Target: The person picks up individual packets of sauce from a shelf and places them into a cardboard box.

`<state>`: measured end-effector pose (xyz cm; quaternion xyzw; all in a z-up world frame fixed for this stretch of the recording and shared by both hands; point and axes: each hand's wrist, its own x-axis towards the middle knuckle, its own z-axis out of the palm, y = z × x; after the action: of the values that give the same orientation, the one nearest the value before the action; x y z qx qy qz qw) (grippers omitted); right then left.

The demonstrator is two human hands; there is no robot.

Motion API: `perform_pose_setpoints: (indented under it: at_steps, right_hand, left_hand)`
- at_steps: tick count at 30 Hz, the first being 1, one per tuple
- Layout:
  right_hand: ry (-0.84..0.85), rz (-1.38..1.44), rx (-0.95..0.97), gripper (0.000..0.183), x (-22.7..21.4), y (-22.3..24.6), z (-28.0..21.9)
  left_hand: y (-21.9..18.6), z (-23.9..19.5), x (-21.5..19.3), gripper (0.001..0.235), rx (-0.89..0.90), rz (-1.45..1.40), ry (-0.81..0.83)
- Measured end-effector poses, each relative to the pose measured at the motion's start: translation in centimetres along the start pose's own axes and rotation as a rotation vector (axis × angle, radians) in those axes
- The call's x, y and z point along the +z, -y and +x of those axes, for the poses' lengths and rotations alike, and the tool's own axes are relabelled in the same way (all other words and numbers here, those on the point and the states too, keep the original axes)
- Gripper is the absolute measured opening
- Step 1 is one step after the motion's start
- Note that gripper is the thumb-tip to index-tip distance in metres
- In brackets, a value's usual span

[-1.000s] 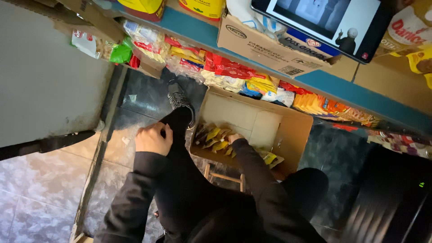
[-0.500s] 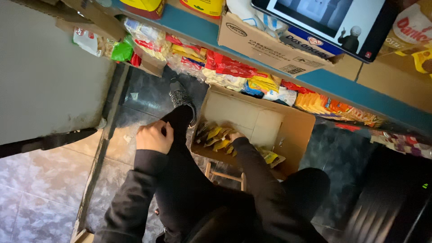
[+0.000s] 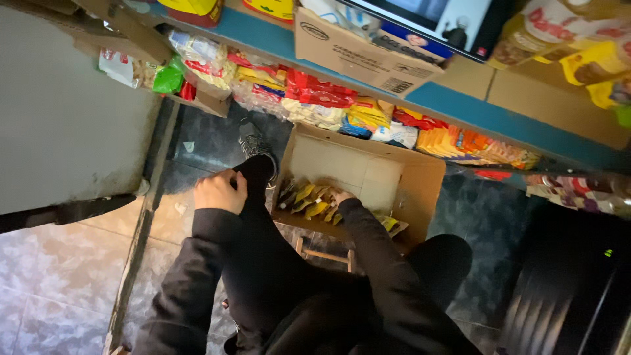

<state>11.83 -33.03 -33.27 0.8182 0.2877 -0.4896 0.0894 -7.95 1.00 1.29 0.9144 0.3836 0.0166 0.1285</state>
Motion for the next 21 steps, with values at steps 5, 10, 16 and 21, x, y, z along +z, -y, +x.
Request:
perform_pose_setpoints:
  at_steps: [5,10,16,21]
  right_hand:
    - [-0.106,0.107,0.016,0.048,1.4,-4.7,4.6]
    - [-0.250,-0.013,-0.107,0.044,-2.1,-6.7,-2.7]
    - [-0.419,0.143,-0.020,0.043,-2.5,-9.8,-5.7]
    - [-0.663,0.410,-0.038,0.029,-7.6,-10.6,-14.2]
  left_hand:
    - [-0.6,0.6,0.5,0.035,0.005,0.081,0.008]
    - [-1.4,1.5,0.9,0.041,-0.051,0.140,0.092]
    - [-2.3,3.0,3.1,0.043,0.027,0.167,0.096]
    - [-5.8,3.1,-0.3,0.047,0.025,0.116,0.244]
